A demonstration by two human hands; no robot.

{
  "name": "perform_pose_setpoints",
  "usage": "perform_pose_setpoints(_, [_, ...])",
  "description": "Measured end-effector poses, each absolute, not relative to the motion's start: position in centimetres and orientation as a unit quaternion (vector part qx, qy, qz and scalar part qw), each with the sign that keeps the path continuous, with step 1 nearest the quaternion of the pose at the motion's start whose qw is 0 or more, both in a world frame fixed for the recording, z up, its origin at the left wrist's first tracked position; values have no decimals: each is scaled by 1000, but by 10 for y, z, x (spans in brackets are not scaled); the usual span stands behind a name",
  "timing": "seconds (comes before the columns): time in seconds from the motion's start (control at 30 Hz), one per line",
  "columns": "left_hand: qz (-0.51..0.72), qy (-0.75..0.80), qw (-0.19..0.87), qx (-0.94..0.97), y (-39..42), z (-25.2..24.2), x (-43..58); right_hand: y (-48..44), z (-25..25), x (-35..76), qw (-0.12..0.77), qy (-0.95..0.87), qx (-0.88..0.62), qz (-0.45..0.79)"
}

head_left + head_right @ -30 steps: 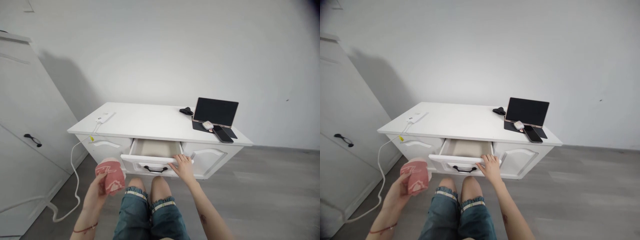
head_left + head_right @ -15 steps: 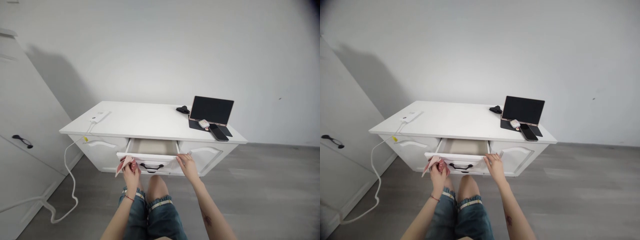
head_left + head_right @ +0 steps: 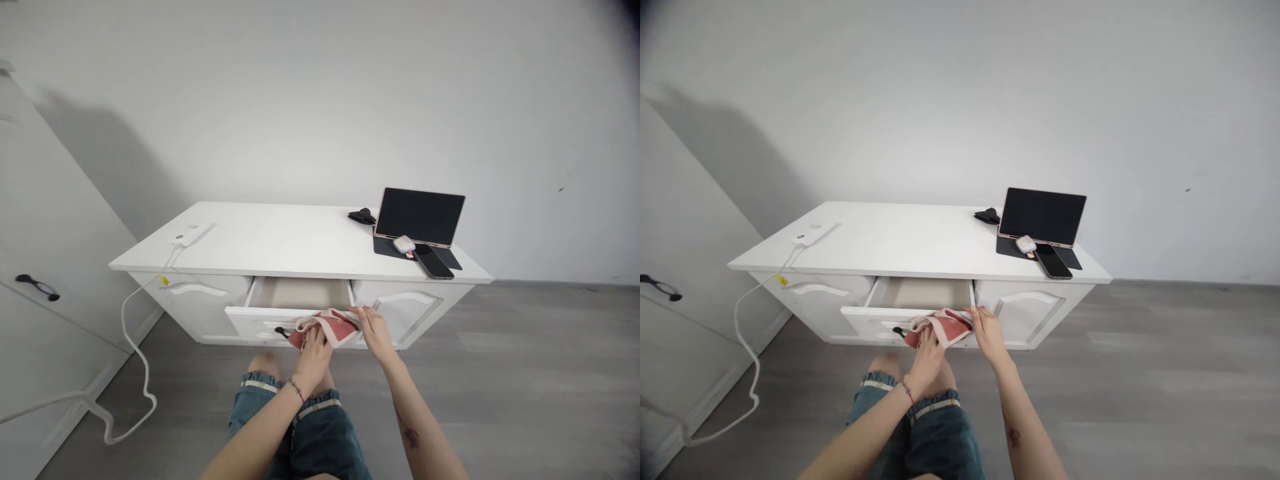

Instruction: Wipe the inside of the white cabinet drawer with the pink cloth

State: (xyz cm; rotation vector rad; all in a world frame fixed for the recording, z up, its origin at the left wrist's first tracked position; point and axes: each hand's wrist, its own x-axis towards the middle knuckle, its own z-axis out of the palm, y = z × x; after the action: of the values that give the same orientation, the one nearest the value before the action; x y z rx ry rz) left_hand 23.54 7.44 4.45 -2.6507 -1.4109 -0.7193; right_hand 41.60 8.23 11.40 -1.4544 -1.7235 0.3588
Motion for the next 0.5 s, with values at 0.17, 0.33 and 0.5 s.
perform_pose_setpoints(0.17, [-125, -328, 51, -935, 76, 47, 246, 82, 118, 416, 422, -671, -585, 173])
perform_pose_setpoints(0.33, [-118, -260, 69, -956, 82, 23, 254, 82, 119, 415, 415, -675, -587, 167])
perform_pose_setpoints(0.5, [-76, -263, 77, -959, 86, -8, 238, 83, 116, 415, 413, -673, -594, 152])
